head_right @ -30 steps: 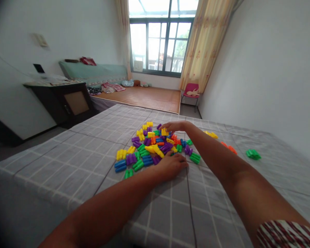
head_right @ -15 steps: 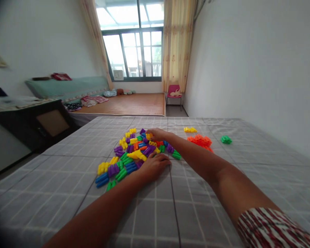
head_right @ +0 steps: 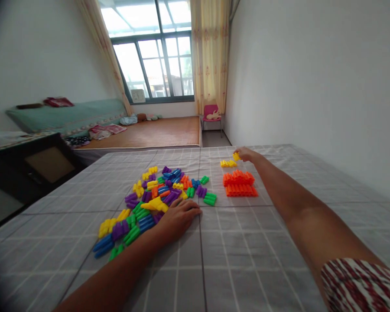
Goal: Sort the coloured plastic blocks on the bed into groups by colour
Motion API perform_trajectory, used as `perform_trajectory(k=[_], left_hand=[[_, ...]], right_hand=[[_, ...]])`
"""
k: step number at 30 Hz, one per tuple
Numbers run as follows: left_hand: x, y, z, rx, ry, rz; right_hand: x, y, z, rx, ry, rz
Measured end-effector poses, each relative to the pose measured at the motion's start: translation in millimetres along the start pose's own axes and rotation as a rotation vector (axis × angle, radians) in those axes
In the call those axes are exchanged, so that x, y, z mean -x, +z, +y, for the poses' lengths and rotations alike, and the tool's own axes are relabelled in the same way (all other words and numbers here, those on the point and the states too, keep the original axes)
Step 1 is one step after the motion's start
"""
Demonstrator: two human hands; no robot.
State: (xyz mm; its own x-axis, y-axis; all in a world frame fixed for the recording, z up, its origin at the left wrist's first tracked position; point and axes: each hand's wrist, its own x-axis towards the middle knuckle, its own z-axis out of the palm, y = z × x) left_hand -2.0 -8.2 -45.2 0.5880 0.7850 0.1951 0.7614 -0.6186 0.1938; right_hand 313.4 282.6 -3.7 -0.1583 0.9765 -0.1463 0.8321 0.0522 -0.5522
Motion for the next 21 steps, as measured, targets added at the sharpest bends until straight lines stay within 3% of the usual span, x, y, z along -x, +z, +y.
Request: perform_trajectory(k=[4, 14, 18, 21], left_hand=[[-1.0, 1.3, 0.5, 0.001, -0.006, 0.011], [-5.5, 4.2, -10.8, -0.046, -0.049, 0.05], [-8.2, 6.4, -21.0, -0.104, -0.122, 0.07], [-9.9, 5.7, -24.0, -0.151, -0.202, 0.099]], right_hand=[[-10.9, 7.9, 34.4, 0.097, 0.06, -0.049], [-14.2, 9.9, 45.3, 0.207, -0.129, -0.063], [-10.1, 12.0, 43.2, 0.276, -0.187, 0.069], [-4.1, 5.2, 25.7, 0.298, -0.27, 0.192]])
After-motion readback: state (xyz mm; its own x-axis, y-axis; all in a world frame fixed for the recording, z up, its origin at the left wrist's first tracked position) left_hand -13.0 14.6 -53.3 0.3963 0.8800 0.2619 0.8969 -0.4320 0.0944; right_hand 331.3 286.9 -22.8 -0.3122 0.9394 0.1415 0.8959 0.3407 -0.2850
